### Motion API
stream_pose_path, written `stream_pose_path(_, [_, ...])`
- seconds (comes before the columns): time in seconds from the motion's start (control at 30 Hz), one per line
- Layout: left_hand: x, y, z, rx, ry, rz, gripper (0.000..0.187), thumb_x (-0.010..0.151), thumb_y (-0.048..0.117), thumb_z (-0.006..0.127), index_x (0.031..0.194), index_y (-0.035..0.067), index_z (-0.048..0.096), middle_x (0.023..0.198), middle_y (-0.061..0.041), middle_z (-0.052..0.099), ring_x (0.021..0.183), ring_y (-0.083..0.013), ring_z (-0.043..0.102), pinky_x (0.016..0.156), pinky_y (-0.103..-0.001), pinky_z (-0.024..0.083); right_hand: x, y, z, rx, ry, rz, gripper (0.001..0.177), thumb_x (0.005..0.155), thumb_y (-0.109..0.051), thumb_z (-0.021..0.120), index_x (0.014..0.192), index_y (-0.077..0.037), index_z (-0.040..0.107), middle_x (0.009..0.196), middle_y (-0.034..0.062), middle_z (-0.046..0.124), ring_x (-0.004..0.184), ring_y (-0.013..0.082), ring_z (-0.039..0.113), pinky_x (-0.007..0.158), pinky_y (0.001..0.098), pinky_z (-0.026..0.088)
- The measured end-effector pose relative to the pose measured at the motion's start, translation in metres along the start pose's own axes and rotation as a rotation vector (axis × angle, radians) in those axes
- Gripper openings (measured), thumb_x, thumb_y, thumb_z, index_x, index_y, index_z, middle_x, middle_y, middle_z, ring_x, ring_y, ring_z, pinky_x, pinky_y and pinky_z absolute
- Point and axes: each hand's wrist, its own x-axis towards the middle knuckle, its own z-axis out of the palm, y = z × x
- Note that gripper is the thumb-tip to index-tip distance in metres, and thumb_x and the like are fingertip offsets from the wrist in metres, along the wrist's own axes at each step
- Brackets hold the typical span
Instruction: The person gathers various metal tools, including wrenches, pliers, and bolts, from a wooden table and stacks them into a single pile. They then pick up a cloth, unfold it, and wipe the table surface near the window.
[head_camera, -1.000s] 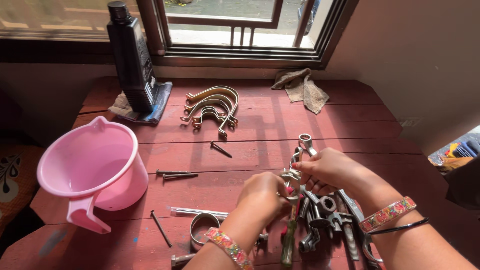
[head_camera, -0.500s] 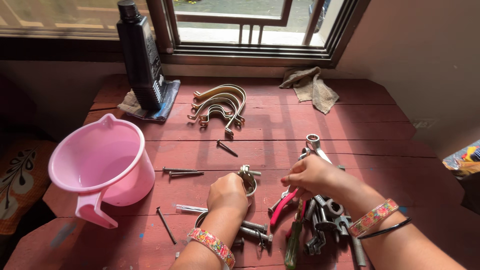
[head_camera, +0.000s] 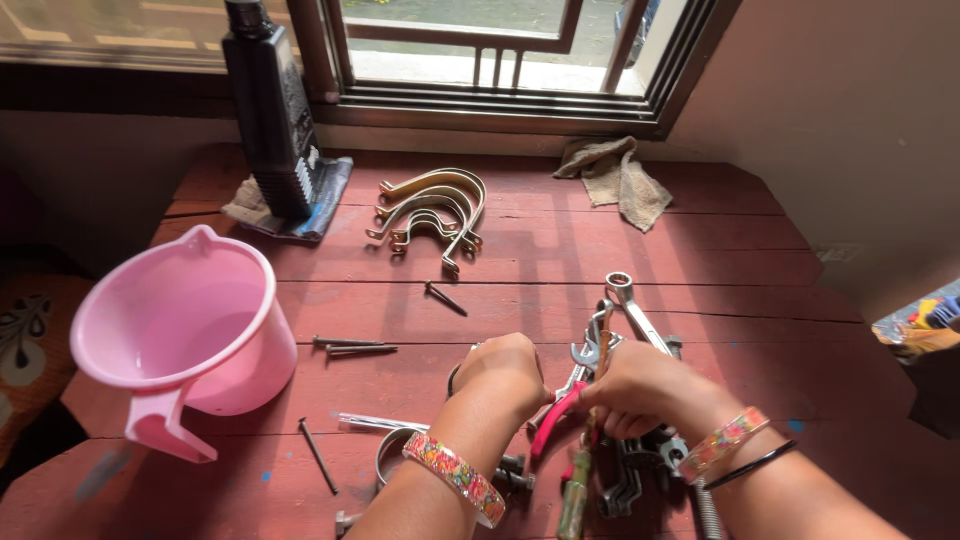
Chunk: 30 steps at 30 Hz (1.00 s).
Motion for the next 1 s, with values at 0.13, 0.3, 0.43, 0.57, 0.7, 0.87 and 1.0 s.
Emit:
stream_pose_path(0.13, [0.007,0.002,-0.001,-0.024,-0.073,0.000,0.042,0.083,0.041,0.083,0.107,0.008,0.077,0.117,-0.012,0.077,0.109,-0.0276,0.074,0.091,-0.040,0.060,0.016,0.014,0.006,0.183,-0.109,-0.024,0.028,0.084,-0.007,0.079,0.068,0.005,0.060,0.060,0.0103,0.062,0.046,0.0162,0.060,0.041,0.0291,0.047])
stream_pose_path(0.3, [0.022,-0.011,-0.004,-0.122,-0.065,-0.104,0.040,0.082,0.039,0.080,0.104,0.005,0.079,0.103,-0.011,0.085,0.094,-0.0248,0.085,0.081,-0.038,0.066,0.013,-0.023,0.021,0.085,-0.129,-0.176,0.027,0.087,-0.012,0.074,0.070,0.009,0.069,0.061,0.0158,0.067,0.048,0.0223,0.066,0.043,0.0334,0.055])
stream_pose_path(0.43, [0.017,-0.031,-0.017,-0.019,0.113,-0.112,0.047,0.080,0.041,0.089,0.114,0.011,0.074,0.114,-0.011,0.072,0.107,-0.0273,0.069,0.086,-0.041,0.058,-0.003,-0.052,0.053,-0.112,-0.074,-0.209,0.030,0.091,-0.020,0.072,0.075,0.006,0.072,0.066,0.0129,0.071,0.049,0.0221,0.065,0.046,0.0352,0.054])
stream_pose_path(0.57, [0.008,-0.037,-0.022,-0.070,0.086,-0.127,0.046,0.080,0.042,0.087,0.109,0.008,0.076,0.105,-0.011,0.076,0.097,-0.0244,0.074,0.082,-0.039,0.061,-0.006,-0.050,0.067,-0.216,-0.036,-0.212,0.032,0.094,-0.025,0.066,0.082,0.003,0.076,0.069,0.0114,0.077,0.053,0.0188,0.073,0.050,0.0320,0.061])
stream_pose_path(0.7, [0.006,-0.031,-0.016,-0.104,-0.022,-0.063,0.033,0.085,0.034,0.081,0.095,0.002,0.081,0.087,-0.013,0.082,0.078,-0.0224,0.080,0.074,-0.036,0.062,0.005,-0.043,0.054,-0.318,0.025,-0.247,0.028,0.092,-0.028,0.069,0.088,-0.003,0.081,0.071,0.0129,0.077,0.060,0.0222,0.075,0.058,0.0351,0.061])
stream_pose_path(0.87, [0.010,-0.012,-0.008,-0.131,-0.037,-0.022,0.030,0.089,0.031,0.079,0.090,0.002,0.078,0.081,-0.009,0.078,0.071,-0.0204,0.076,0.070,-0.035,0.061,0.012,-0.030,0.035,-0.675,0.204,-0.562,0.018,0.078,-0.022,0.078,0.091,-0.011,0.081,0.083,0.0139,0.075,0.080,0.0305,0.072,0.076,0.0412,0.058])
stream_pose_path(1.0, [0.006,-0.003,-0.007,-0.124,-0.058,0.012,0.024,0.090,0.025,0.078,0.091,0.001,0.076,0.082,-0.010,0.078,0.070,-0.0198,0.076,0.069,-0.035,0.062,0.015,-0.020,0.033,-0.756,0.151,-0.462,0.020,0.076,-0.023,0.081,0.091,-0.011,0.081,0.086,0.0147,0.076,0.084,0.0303,0.072,0.078,0.0395,0.058])
